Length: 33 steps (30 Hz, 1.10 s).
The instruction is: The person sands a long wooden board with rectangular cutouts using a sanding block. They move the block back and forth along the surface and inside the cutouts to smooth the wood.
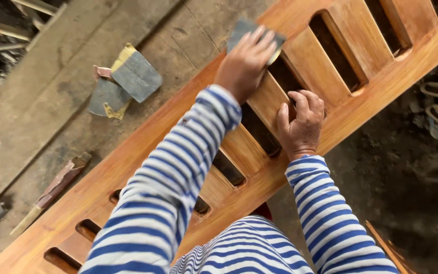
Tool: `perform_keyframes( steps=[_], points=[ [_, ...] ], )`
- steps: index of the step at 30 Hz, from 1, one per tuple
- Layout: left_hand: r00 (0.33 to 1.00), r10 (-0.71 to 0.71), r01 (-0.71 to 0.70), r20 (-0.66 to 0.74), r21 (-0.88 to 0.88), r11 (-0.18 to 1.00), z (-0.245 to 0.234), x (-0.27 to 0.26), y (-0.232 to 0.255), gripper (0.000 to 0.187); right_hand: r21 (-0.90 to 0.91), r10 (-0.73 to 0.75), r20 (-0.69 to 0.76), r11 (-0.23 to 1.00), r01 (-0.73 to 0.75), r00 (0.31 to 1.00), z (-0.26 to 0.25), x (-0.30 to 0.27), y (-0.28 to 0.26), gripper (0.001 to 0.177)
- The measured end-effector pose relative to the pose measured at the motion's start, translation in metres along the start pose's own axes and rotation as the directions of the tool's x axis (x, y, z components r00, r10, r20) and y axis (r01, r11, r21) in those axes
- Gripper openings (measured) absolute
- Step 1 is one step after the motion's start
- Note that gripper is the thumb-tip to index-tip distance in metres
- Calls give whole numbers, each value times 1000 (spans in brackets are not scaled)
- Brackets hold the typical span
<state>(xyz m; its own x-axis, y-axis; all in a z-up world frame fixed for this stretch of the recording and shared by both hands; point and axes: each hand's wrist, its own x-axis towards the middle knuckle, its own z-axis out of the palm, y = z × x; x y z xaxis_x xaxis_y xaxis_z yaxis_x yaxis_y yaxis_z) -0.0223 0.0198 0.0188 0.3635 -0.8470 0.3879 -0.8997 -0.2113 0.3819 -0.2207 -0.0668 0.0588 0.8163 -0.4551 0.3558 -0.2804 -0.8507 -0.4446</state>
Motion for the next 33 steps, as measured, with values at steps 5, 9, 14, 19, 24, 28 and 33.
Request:
perform_keyframes(
  steps=[5, 9, 14, 19, 24, 28, 33],
  points=[
    [996, -81, 80, 31, 58, 995, -28, -105, 10, 56, -110, 35, 72, 994, -27, 997, 10, -16, 27, 32],
    [994, -107, 103, 15, 174, 979, -20, -119, 14, 53, -113, 38, 63, 993, -30, 997, 10, -15, 27, 33],
    [985, -137, 156, -100, 213, 964, -2, -81, 15, 35, -132, 78, 94, 989, -65, 993, 4, -12, 22, 31],
    [966, -256, 257, -28, 177, 950, -29, -37, 30, 19, -132, 98, 93, 987, -86, 991, 8, -14, 27, 31],
    [948, -316, 318, -37, 156, 935, -27, -30, 19, 16, -143, 94, 79, 986, -82, 992, 13, -15, 30, 32],
    [944, -299, 326, -140, 262, 908, -16, -35, 17, 19, -152, 89, 95, 986, -74, 992, 14, -16, 32, 33],
    [932, -296, 352, -211, 320, 880, -15, -34, 26, 23, -155, 93, 108, 985, -76, 990, 13, -15, 33, 35]
  ],
)
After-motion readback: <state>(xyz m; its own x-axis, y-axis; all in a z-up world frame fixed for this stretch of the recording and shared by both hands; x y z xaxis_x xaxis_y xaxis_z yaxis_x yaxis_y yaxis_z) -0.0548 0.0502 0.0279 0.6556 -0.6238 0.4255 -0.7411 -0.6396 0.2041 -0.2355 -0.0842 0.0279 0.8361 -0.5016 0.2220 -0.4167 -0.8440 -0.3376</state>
